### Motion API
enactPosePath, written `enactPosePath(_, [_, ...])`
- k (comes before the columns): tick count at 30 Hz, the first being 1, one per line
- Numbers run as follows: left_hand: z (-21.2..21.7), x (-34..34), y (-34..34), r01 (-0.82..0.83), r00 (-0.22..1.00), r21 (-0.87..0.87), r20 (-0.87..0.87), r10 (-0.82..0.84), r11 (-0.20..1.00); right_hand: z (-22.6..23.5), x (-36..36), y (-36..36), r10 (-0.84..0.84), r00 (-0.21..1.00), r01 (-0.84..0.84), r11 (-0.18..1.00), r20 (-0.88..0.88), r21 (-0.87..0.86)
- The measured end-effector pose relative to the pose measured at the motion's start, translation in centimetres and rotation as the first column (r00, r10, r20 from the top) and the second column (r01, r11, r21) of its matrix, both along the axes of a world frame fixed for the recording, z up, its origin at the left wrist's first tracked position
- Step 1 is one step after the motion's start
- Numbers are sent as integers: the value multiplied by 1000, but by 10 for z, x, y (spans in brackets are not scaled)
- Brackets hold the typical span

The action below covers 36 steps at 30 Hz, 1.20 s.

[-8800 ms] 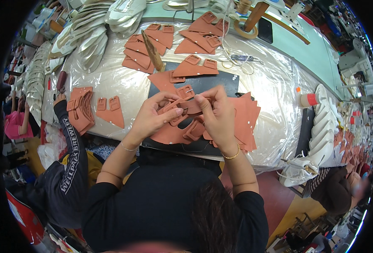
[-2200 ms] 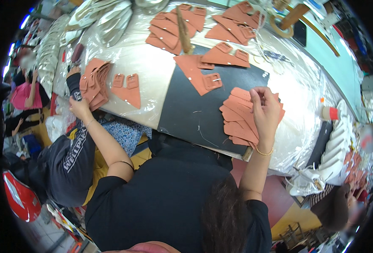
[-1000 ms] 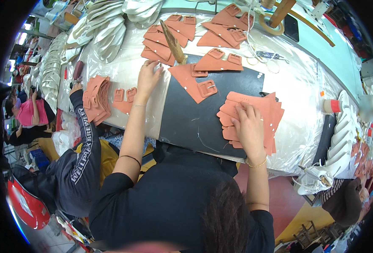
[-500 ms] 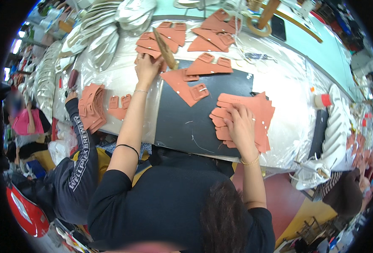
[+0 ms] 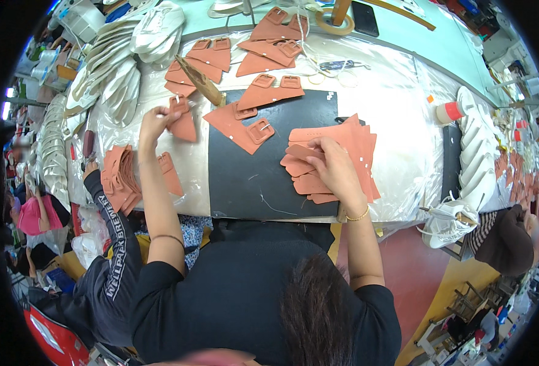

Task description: The person repeatedly picks up reddish-brown leather pieces and metal buckles, aligns them, and secures them with pins. The person stacks the finished assemblies on the table and continues the process with additional pieces.

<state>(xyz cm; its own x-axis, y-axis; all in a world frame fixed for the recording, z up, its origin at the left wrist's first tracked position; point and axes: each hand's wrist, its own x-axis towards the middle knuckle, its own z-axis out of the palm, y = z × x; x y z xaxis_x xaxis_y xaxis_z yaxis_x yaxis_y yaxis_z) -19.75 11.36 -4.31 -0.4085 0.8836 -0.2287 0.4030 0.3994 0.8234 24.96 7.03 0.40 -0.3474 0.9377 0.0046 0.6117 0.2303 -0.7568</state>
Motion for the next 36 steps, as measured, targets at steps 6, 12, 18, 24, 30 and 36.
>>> enactPosePath(6, [61, 35, -95, -32, 926, 37, 376, 16, 999, 4, -10, 14, 44, 993, -53, 996, -111, -74])
enactPosePath(12, [64, 109, -106, -58, 719, 100, 694, -28, 993, 14, -32, 18, 43, 961, -81, 988, -274, -132])
enactPosePath(18, [82, 147, -106, 183, 538, 62, 829, -153, 981, 25, -33, 11, -12, 928, -34, 993, -373, -115])
enactPosePath(24, [85, 178, -114, 180, 356, 77, 924, -138, 981, 27, -31, 8, -24, 897, -74, 976, -441, -205])
enactPosePath(30, [84, 181, -114, 283, 433, 125, 868, -243, 951, 42, -33, 13, 86, 869, -209, 957, -487, -204])
enactPosePath(36, [83, 182, -114, 348, 404, 124, 874, -268, 929, 53, -32, 20, 136, 859, -291, 923, -494, -252])
